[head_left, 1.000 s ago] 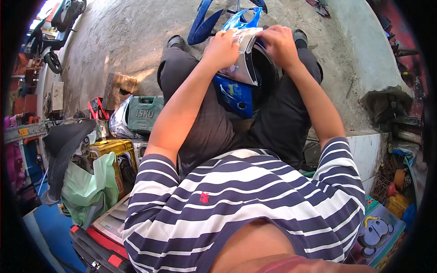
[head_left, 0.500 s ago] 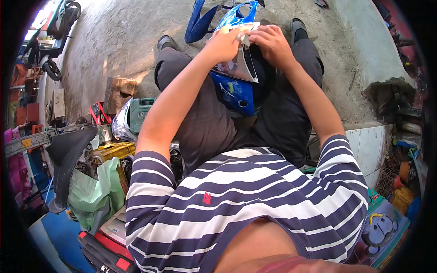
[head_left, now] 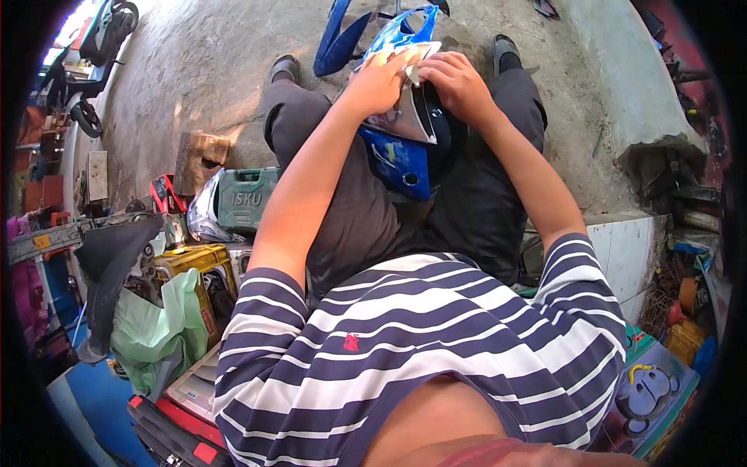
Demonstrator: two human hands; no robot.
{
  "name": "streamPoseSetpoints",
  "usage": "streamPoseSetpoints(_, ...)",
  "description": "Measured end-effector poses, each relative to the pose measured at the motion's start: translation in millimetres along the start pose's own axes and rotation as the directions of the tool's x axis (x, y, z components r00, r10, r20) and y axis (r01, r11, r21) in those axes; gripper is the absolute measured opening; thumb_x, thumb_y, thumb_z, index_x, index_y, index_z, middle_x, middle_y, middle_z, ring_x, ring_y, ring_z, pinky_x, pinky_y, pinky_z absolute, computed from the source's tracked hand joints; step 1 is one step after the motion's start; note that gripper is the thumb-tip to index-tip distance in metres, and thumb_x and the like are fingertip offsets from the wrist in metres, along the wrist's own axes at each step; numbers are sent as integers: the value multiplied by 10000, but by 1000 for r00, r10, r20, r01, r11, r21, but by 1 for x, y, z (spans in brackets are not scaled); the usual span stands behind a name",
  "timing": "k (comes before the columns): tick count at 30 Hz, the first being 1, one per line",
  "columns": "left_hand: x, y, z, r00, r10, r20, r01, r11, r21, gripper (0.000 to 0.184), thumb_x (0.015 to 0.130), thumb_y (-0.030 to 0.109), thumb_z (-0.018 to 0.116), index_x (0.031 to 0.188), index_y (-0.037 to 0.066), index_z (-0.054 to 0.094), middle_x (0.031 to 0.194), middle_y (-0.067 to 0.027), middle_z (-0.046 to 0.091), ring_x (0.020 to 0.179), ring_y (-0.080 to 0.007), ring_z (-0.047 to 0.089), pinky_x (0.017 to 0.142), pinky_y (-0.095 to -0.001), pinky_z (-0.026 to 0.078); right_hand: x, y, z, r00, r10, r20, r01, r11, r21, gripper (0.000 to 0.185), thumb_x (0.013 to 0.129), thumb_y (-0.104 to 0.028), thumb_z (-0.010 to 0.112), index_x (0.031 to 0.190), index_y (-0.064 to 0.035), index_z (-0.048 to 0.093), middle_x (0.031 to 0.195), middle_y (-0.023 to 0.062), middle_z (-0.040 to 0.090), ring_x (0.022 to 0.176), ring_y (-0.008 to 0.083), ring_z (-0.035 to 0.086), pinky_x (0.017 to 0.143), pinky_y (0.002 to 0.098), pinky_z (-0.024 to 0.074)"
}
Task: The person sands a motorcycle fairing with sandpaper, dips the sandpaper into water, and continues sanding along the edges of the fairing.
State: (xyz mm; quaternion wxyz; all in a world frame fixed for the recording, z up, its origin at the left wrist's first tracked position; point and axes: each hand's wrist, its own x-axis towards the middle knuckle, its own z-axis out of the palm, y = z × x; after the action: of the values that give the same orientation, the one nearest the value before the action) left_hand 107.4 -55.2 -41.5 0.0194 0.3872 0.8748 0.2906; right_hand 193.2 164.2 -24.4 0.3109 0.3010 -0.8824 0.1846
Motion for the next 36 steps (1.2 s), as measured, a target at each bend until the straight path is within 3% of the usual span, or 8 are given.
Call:
streamPoseSetpoints(4,-1,-2,6,1000,-21,4,21,1000,5,450,1068,238,536,1503,129,572,1496,-238,572,1409,-454,510,1190,-526,398,-4,16,-1,922,376,-90,-374,927,44,241,893,2,652,1107,-98,699,1186,88,735,1179,318,669,1034,431,513)
streamPoseSetpoints(7,0,-9,12,999,-17,-43,18,1000,8,476,1058,209,539,1532,169,554,1509,-247,553,1413,-466,497,1191,-523,394,-4,13,-4,987,162,-10,-162,987,6,277,886,25,685,1140,-83,712,1157,104,747,1179,337,676,1013,442,535)
streamPoseSetpoints(10,-1,-18,15,998,-55,22,57,996,-71,533,1071,329,492,1604,324,475,1645,-182,437,1549,-434,352,1195,-679,321,-6,18,-13,988,155,-10,-155,988,-21,279,877,8,707,1135,-98,712,1170,61,766,1191,334,674,1011,451,534)
streamPoseSetpoints(16,0,-11,12,1000,17,-6,-17,999,-31,520,1069,201,517,1589,181,504,1591,-284,458,1494,-496,395,1246,-515,329,-4,5,-8,999,14,38,-7,983,-181,243,898,-43,716,1104,-172,724,1189,-38,775,1207,275,647,1063,468,460)
streamPoseSetpoints(19,-3,-9,12,998,-55,17,56,998,-30,527,1072,202,524,1597,175,493,1615,-292,428,1516,-503,358,1261,-522,303,-3,21,-8,978,164,-128,-189,958,-214,257,882,-53,708,1116,-160,716,1181,-5,768,1230,267,642,1091,466,448)
streamPoseSetpoints(22,1,-22,22,997,-60,38,64,994,-88,556,1066,343,501,1619,357,441,1716,-193,321,1584,-434,287,1241,-641,284,-3,10,-5,996,-49,75,59,990,-131,211,900,-49,708,1099,-120,715,1153,29,771,1258,257,637,1108,461,443)
streamPoseSetpoints(26,-6,-6,11,998,-65,12,66,997,-28,557,1057,244,527,1608,182,479,1645,-289,396,1524,-495,351,1278,-518,279,-2,32,-7,993,112,-42,-113,994,-12,185,885,-47,667,1061,-105,678,1167,48,746,1201,263,665,1086,463,480)
streamPoseSetpoints(36,-3,-16,17,999,-36,2,36,997,-69,566,1053,318,550,1613,295,466,1660,-225,398,1544,-467,335,1238,-584,322,-3,15,-7,999,-12,41,13,1000,-24,195,883,-34,667,1069,-91,683,1204,57,732,1269,310,629,1106,472,473)
